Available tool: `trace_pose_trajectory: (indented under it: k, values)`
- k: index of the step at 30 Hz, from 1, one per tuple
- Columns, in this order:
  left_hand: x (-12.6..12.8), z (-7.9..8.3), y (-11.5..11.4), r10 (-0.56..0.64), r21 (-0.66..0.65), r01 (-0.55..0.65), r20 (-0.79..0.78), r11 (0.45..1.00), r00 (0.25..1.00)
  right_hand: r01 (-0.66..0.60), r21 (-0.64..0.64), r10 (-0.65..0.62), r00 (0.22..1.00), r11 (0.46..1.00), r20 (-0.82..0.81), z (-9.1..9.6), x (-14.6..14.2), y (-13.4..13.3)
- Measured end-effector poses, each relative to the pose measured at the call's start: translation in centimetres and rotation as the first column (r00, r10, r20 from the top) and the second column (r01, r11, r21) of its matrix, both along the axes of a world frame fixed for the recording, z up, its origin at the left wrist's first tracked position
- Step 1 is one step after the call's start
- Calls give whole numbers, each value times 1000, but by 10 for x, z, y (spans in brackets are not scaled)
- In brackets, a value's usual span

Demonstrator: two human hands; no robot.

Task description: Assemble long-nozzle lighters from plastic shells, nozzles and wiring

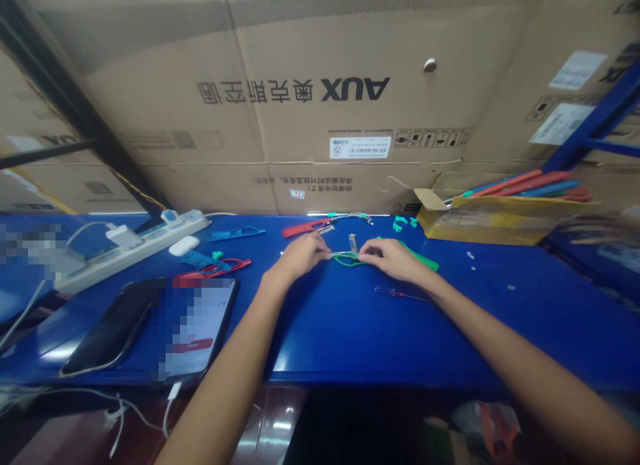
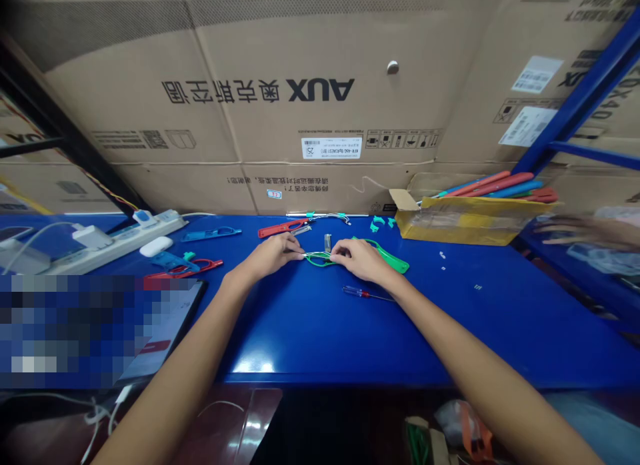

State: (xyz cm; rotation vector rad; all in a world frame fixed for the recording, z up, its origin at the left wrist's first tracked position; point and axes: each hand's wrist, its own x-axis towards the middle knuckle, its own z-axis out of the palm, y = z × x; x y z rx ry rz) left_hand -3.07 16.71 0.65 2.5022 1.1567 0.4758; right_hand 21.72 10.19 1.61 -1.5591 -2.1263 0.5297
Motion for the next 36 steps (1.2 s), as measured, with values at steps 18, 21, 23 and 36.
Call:
trace_pose_trajectory:
  k: [18,21,23,36]
  values:
    - [-1,2,2,-23,-17,23,-3,1000,1000,-65,-51,59,993,997,-101,1,5,3]
    - [-1,1,3,-13,-26,13,8,1000,1000,-37,-65,30,994,997,-105,0,4,4]
    - [-1,0,4,-12,-30,12,12,999,1000,-31,-76,23,994,997,-105,0,5,4]
    - [-3,3,-1,-53,-1,53,20,999,998,-122,-54,117,989,991,-89,1,12,4]
